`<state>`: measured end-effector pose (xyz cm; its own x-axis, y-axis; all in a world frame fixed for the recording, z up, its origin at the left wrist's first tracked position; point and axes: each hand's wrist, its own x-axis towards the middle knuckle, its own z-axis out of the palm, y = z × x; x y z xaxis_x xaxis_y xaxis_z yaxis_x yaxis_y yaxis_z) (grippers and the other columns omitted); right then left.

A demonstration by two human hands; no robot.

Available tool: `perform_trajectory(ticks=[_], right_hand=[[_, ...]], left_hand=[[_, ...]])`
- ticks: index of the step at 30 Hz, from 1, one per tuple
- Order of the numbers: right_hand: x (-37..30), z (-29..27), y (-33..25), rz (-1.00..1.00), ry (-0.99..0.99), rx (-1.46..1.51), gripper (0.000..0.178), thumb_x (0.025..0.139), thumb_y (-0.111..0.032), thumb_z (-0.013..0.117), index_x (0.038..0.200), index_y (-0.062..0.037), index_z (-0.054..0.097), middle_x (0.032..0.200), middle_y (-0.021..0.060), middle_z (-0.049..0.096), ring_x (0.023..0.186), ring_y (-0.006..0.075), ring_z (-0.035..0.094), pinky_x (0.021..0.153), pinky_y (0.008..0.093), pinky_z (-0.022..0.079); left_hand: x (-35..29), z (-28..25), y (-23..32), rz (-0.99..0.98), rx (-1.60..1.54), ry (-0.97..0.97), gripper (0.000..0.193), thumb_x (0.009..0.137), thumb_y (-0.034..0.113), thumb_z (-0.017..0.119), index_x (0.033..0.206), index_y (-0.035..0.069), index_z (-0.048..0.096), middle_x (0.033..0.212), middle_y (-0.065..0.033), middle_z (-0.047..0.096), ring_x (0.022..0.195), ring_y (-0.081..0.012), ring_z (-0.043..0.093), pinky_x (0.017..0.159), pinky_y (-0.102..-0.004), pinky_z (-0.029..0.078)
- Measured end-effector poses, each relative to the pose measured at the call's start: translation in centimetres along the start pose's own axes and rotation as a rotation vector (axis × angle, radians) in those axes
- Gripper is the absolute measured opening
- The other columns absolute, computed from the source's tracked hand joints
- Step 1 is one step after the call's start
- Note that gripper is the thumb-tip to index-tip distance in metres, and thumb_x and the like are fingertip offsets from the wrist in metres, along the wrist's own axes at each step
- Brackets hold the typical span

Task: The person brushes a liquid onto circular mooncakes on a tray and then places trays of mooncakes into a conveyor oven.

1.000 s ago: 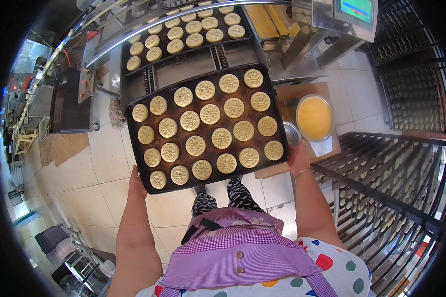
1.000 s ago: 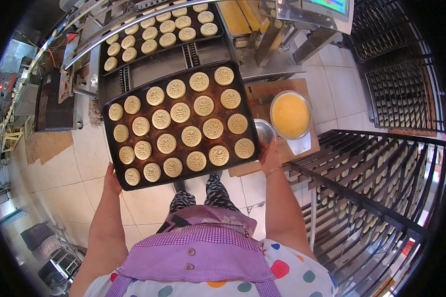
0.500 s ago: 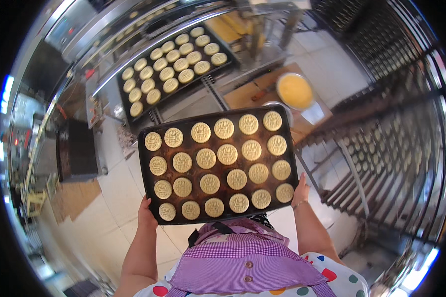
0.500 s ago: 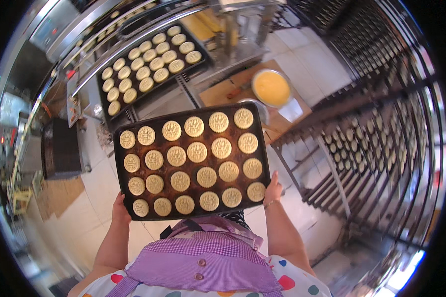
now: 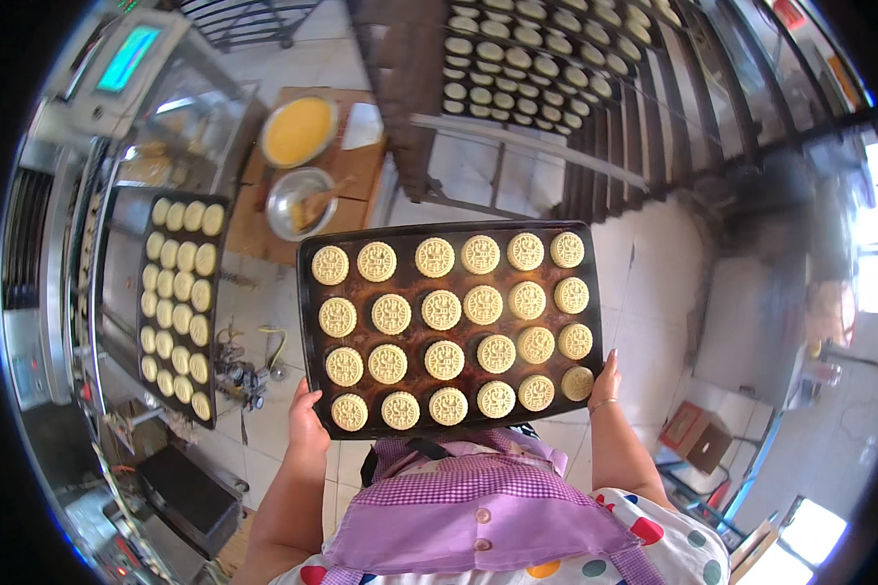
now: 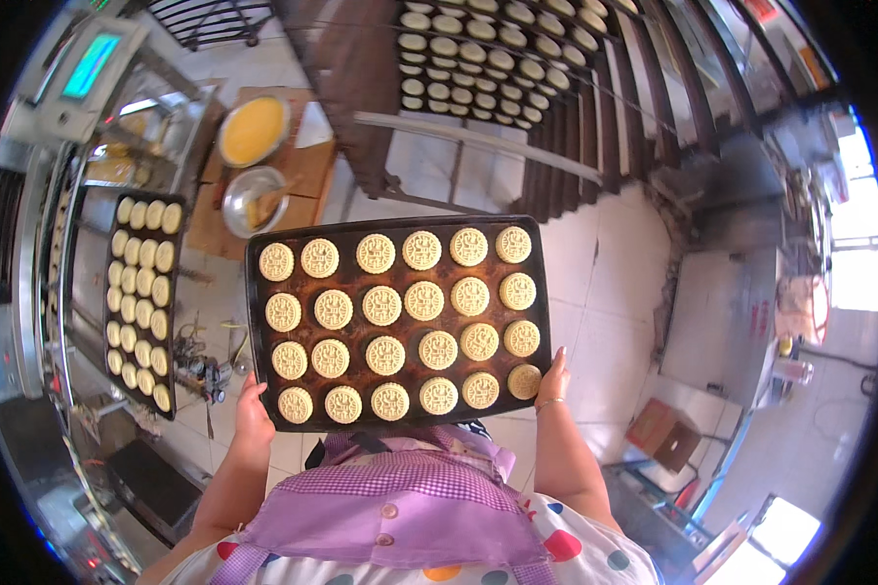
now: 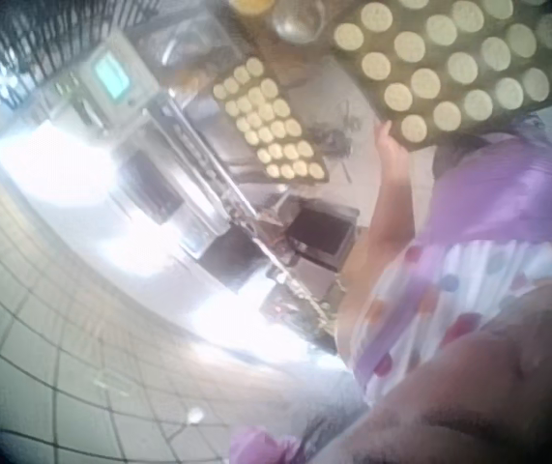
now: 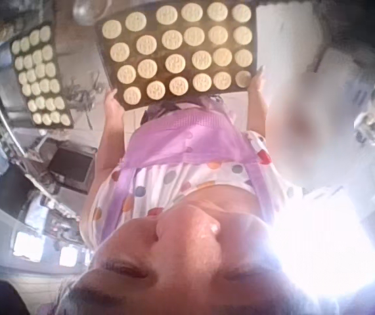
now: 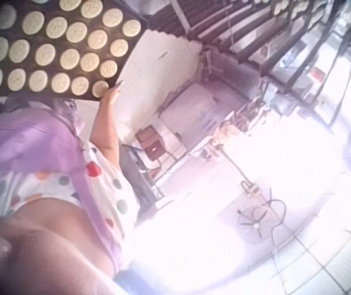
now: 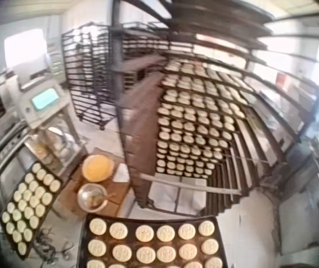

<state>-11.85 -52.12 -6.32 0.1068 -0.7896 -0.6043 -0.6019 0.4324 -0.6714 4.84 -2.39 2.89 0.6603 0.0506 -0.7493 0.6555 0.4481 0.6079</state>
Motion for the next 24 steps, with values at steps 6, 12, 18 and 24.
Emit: perform_trajectory(ticks=[6,12,18,24], right_hand=[[7.4,2.6,2.4,0.065,0.091,-0.202,0.081,0.088,-0.060,0.039,0.117,0.0149,0.051,0.115,0.0260,0.057,0.108,0.0320,0.055,0.092,0.0383,0.040],[15.1,6.1,6.7,0.049,0.103,-0.583,0.090,0.088,-0.067,0.027,0.098,0.0167,0.059,0.092,0.0343,0.060,0.096,0.0446,0.058,0.084,0.0446,0.042],[20.9,11.0,8.4,0.037,0.166,-0.602,0.090,0.088,-0.066,0.026,0.100,0.0168,0.058,0.097,0.0356,0.059,0.100,0.0455,0.056,0.088,0.0457,0.040],[28.7,16.3,10.4,0.125,0.149,-0.190,0.085,0.085,-0.065,0.043,0.113,0.0151,0.053,0.108,0.0241,0.061,0.098,0.0334,0.058,0.087,0.0415,0.044]], left_hand=[[9.9,4.9,-3.7,-0.222,0.069,0.026,0.039,0.076,0.005,0.049,0.115,0.009,0.052,0.110,-0.0083,0.059,0.103,-0.0284,0.057,0.092,-0.0446,0.046],[22.5,2.0,-9.8,-0.337,0.159,0.181,0.028,0.077,0.010,0.052,0.104,0.012,0.054,0.105,-0.0078,0.061,0.094,-0.0297,0.060,0.088,-0.0466,0.048],[33.0,3.7,-13.3,-0.339,0.198,0.143,0.062,0.071,0.008,0.064,0.130,0.010,0.047,0.118,-0.0037,0.056,0.109,-0.0214,0.052,0.095,-0.0363,0.040],[43.2,6.7,-15.3,-0.328,0.215,0.059,0.070,0.072,0.014,0.067,0.137,0.011,0.040,0.136,-0.0033,0.044,0.128,-0.0195,0.034,0.108,-0.0360,0.018]])
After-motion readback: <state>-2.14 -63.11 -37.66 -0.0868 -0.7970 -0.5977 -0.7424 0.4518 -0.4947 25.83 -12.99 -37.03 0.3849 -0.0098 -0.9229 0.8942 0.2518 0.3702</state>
